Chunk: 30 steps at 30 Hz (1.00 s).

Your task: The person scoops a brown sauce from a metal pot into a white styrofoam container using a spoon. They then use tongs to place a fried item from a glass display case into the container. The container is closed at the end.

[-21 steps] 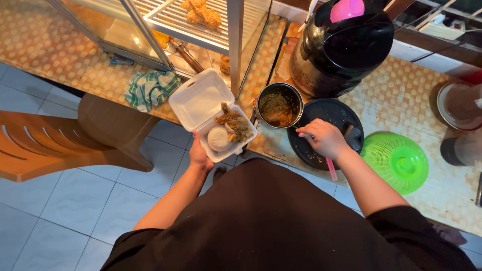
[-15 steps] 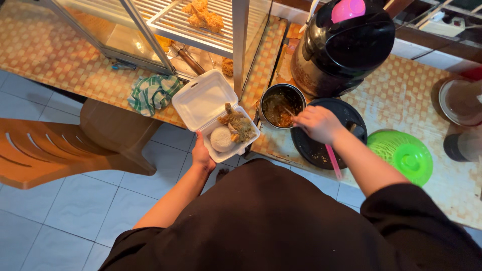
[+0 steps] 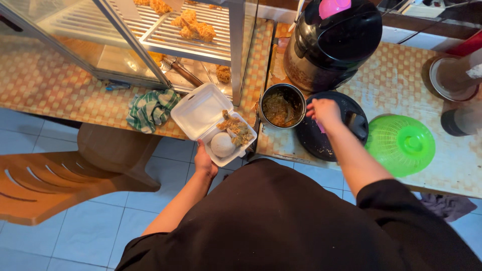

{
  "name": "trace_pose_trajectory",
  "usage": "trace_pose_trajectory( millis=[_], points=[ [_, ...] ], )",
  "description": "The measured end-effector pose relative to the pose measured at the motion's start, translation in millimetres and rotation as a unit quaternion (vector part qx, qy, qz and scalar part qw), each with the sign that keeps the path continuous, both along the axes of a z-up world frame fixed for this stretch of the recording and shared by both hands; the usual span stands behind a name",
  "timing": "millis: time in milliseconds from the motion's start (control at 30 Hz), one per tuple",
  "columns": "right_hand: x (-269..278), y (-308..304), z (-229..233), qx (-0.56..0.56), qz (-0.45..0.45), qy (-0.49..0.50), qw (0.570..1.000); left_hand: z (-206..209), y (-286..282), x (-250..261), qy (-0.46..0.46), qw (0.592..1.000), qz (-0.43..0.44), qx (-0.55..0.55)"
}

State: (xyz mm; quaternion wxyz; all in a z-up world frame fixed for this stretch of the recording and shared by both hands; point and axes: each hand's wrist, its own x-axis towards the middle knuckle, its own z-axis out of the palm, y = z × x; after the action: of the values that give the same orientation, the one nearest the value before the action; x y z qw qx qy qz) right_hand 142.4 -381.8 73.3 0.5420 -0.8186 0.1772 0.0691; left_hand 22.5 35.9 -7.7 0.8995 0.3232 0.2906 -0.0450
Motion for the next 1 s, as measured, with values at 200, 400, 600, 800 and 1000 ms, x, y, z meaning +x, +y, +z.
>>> trace_pose_trajectory(
  millis=[200,400,600,800,1000],
  points=[
    [-52.2,10.4,-57.1,0.234,-0.18,0.008,0.955,1.4,3.0,7.6,0.021,1.0,-0.021,0.002],
    [-78.4,16.7,1.0,0.025,-0.094,-0.176,0.98,12.6,6.4,13.0,0.012,0.998,-0.051,0.018],
    [-77.7,60.2,23.8,-0.268,0.074,-0.307,0.91,8.3,10.3,17.8,-0.023,0.998,-0.056,0.001],
    [-95.3,66.6,28.8,-0.236,0.168,-0.266,0.919,4.5,12.7,19.5,0.0,0.999,-0.05,-0.013],
    [-115.1,30.9,60.1,-0.273,0.233,-0.293,0.886,1.6,11.5,20.7,-0.011,0.999,-0.042,-0.032]
  ],
)
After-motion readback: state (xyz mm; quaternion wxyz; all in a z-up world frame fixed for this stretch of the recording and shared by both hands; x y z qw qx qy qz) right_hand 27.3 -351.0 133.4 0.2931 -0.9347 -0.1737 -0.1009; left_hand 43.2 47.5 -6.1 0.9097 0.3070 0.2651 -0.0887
